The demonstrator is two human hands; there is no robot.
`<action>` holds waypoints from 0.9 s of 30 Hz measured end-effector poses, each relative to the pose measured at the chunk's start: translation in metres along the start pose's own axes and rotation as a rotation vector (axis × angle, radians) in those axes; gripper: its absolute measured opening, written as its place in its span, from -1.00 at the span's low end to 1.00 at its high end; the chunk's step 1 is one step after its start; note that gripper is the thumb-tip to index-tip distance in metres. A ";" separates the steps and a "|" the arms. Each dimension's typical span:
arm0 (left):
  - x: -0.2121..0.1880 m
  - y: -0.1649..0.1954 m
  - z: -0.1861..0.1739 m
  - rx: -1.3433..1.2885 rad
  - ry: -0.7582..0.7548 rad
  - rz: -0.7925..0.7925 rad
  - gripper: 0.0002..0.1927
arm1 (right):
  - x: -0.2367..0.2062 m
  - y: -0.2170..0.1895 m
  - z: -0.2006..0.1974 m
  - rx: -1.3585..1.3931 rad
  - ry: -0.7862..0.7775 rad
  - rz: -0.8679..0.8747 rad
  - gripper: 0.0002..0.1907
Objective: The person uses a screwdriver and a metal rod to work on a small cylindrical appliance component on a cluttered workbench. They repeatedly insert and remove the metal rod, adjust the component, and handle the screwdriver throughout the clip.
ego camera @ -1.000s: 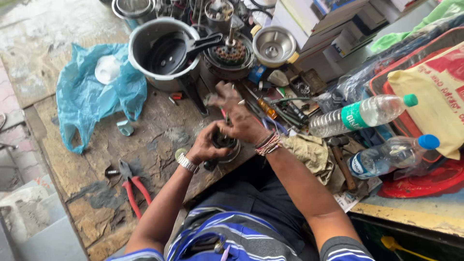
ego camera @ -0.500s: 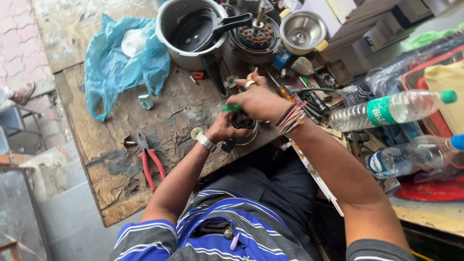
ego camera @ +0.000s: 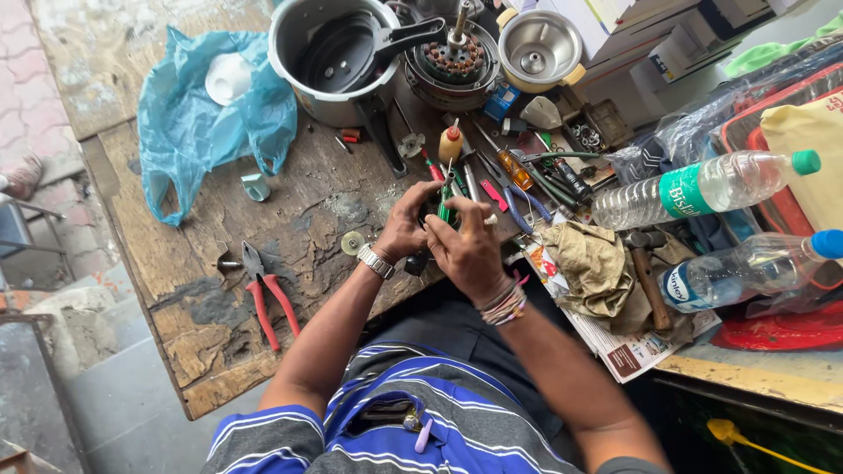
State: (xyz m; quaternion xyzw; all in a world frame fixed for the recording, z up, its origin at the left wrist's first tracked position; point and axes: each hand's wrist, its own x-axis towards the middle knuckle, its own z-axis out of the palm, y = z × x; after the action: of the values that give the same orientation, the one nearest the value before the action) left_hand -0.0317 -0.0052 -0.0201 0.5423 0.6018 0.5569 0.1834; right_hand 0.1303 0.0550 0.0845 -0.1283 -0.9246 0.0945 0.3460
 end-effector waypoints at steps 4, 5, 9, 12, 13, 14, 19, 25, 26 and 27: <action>-0.003 0.004 0.004 -0.106 0.039 -0.041 -0.18 | -0.032 0.000 0.016 0.291 0.224 0.254 -0.78; -0.004 0.005 0.004 -0.090 0.029 -0.050 -0.17 | -0.038 0.004 0.017 0.410 0.238 0.339 -0.77; -0.002 0.008 0.001 -0.036 0.011 -0.015 -0.15 | -0.034 0.039 0.023 1.004 0.373 0.695 -0.74; 0.000 0.012 0.000 0.003 0.028 0.008 -0.17 | -0.014 0.072 0.025 1.377 0.400 0.971 -0.76; 0.000 0.014 -0.001 0.021 0.030 0.005 -0.17 | -0.005 0.081 0.026 1.475 0.392 1.071 -0.77; 0.000 0.015 0.000 0.026 0.022 -0.002 -0.16 | 0.010 0.094 0.027 1.498 0.269 1.133 -0.76; -0.002 0.005 -0.001 0.046 0.017 0.058 -0.11 | 0.107 0.117 0.037 1.100 -0.524 0.809 -0.75; -0.014 -0.037 0.011 -0.214 -0.029 -0.124 -0.22 | 0.118 0.021 0.053 -0.549 -0.621 -0.283 -0.83; -0.014 -0.043 0.014 -0.094 -0.043 -0.060 -0.24 | 0.105 0.009 0.046 -0.465 -0.525 -0.352 -0.78; -0.015 -0.047 0.016 0.022 -0.054 0.005 -0.27 | 0.091 0.000 0.040 -0.384 -0.430 -0.423 -0.73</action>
State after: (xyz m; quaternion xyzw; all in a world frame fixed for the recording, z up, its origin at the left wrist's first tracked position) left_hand -0.0340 -0.0001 -0.0715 0.5606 0.6012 0.5361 0.1921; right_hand 0.0376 0.0793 0.1107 0.0263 -0.9833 -0.1297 0.1249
